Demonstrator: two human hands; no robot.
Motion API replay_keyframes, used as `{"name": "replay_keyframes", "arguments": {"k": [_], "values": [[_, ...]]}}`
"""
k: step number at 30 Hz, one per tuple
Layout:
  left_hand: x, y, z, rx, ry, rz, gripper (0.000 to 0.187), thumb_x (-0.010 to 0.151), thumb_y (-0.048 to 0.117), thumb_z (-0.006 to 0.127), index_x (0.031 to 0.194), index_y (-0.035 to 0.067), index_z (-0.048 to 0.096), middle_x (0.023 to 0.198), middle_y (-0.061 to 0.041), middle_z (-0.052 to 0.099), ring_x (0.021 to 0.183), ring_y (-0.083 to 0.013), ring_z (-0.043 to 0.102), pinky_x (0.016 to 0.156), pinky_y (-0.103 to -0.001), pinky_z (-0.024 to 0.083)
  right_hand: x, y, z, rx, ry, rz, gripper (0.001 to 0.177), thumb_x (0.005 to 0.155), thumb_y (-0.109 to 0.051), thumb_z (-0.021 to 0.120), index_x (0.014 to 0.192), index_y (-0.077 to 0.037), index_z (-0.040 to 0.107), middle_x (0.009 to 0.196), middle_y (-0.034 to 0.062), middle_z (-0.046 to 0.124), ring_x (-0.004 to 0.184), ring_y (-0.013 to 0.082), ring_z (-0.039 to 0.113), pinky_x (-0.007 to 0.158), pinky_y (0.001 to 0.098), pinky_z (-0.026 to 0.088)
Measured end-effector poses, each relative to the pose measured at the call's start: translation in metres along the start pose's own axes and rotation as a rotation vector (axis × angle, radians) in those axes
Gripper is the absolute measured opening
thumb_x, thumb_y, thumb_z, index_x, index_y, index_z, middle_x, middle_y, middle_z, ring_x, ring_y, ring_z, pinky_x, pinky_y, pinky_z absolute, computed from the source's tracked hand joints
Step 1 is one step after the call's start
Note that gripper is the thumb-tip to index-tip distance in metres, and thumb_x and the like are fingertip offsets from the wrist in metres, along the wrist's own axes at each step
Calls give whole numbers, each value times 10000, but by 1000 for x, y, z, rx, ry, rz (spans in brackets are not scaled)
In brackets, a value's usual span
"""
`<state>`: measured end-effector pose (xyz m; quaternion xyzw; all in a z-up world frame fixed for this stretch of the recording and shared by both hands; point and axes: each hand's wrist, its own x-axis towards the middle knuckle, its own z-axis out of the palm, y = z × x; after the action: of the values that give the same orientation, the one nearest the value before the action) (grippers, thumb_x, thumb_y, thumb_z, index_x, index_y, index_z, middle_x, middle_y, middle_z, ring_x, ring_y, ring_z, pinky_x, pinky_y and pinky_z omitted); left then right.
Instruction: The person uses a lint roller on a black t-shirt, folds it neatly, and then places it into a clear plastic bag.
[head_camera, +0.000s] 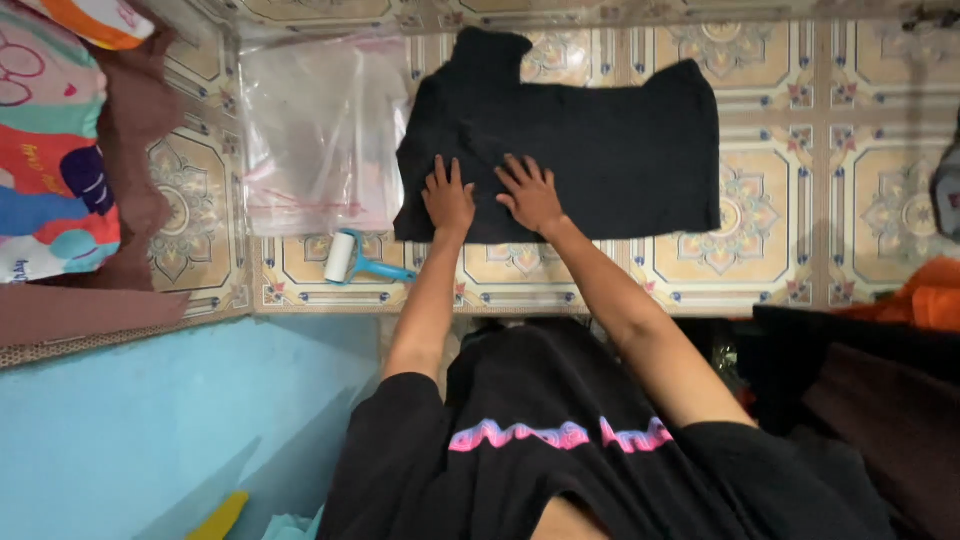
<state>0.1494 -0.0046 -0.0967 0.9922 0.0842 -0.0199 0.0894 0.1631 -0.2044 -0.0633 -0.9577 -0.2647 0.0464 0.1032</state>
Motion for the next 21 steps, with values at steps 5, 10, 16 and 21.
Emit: {"name": "replay_keyframes", "arguments": {"k": [5,10,16,21], "values": [[31,2,-7,-151,103,386,523,1031,121,584,1529,80,427,1615,-155,336,1472,-368,370,1142,-514,417,8,-12,-11,64,57,-17,626,1092,-561,333,1635,-251,328,1724,85,185,1547,376,219,1168,606,271],[41,5,-32,-4,-198,263,658,1080,548,442,1653,277,268,1736,-77,105,1582,-356,156,1247,-536,272,0,1,-5,78,8,72,670,1079,-607,322,1662,-283,262,1733,123,143,1574,408,162,1246,639,178],[26,5,-33,151,-282,-25,876,995,817,296,1684,347,29,1741,-99,-61,1546,-524,30,1216,-684,161,-28,22,-5,51,60,244,702,1075,-651,337,1668,-281,272,1750,99,100,1591,395,85,1202,740,79],[-9,1,-17,-59,100,291,616,1081,515,452,1640,296,315,1723,-84,187,1561,-428,175,1227,-642,210,-37,25,2,19,133,278,719,1046,-698,324,1656,-320,287,1745,90,122,1590,386,102,1239,677,73]]}}
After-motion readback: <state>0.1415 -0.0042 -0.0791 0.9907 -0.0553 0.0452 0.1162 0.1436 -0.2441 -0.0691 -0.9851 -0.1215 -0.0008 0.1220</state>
